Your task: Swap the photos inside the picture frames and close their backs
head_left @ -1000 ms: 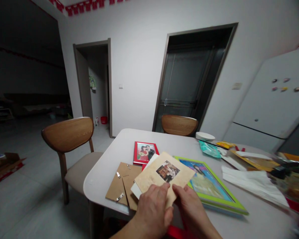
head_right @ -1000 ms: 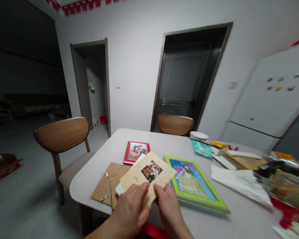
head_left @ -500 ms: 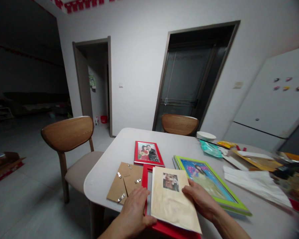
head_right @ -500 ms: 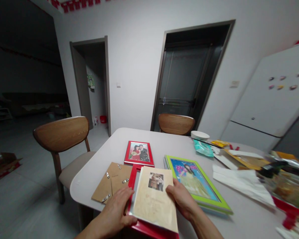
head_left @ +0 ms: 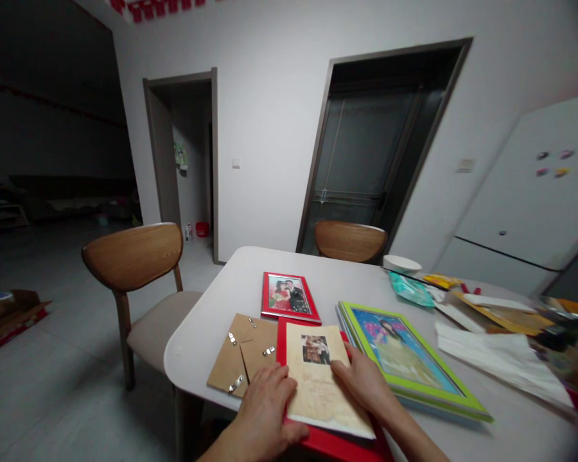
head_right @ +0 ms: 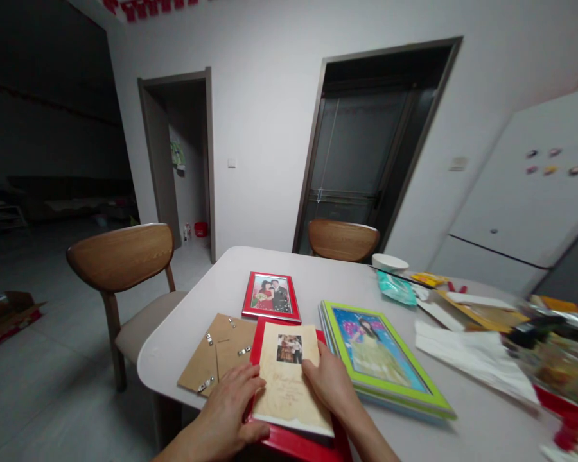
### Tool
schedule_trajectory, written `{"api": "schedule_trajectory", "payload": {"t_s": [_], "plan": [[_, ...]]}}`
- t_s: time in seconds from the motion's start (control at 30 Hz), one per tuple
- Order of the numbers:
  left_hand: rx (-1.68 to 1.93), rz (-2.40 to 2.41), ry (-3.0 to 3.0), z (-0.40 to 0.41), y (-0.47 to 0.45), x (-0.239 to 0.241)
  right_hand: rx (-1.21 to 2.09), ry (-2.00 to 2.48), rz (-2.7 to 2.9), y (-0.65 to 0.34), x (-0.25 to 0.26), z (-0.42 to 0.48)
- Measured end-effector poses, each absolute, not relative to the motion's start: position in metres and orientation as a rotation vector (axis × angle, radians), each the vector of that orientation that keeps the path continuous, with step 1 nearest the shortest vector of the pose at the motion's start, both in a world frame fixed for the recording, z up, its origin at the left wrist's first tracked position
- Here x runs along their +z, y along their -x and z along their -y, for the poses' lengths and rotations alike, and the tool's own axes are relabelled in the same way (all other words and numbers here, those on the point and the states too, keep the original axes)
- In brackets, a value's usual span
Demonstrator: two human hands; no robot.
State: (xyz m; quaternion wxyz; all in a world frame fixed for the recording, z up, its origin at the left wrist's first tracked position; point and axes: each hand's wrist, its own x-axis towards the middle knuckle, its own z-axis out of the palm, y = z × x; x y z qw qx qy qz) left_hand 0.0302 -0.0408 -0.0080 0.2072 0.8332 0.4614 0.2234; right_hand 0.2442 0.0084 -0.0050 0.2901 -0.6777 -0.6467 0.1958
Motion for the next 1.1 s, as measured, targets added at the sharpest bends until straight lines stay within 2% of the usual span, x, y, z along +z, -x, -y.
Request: {"api": "schedule_trajectory", "payload": {"t_s": [0.17,0.4,0.6,0.73,0.97,1.1], "plan": [[0.55,-1.293,-2.314,0.045,-0.03,-0.004,0.171,1.997,1.93,-0.238,-0.004,-0.002],[0.45,-1.318,-2.318,0.05,-0.036,0.0,-0.087,2.004,1.955,-0.232,-0.013,0.002],[0.399,-1.31,-2.283,0.052,-0.026,0.008,-0.112,2.002,2.013,-0.232,-0.015,0.001],[0.407,-1.31,-2.28,0.053,-0.014,0.013,-0.087,1.826,2.11,-0.216,-0.012,-0.001],[0.361,-1.127,-2.451,0.051,-0.022,-0.005,0.145,1.748,2.328,-0.189,-0.006,-0.013],[0.452,-1.177,-2.442,0.051,-0.029,-0.01,0.105,1.773,2.399,-0.183,-0.004,-0.014]]}}
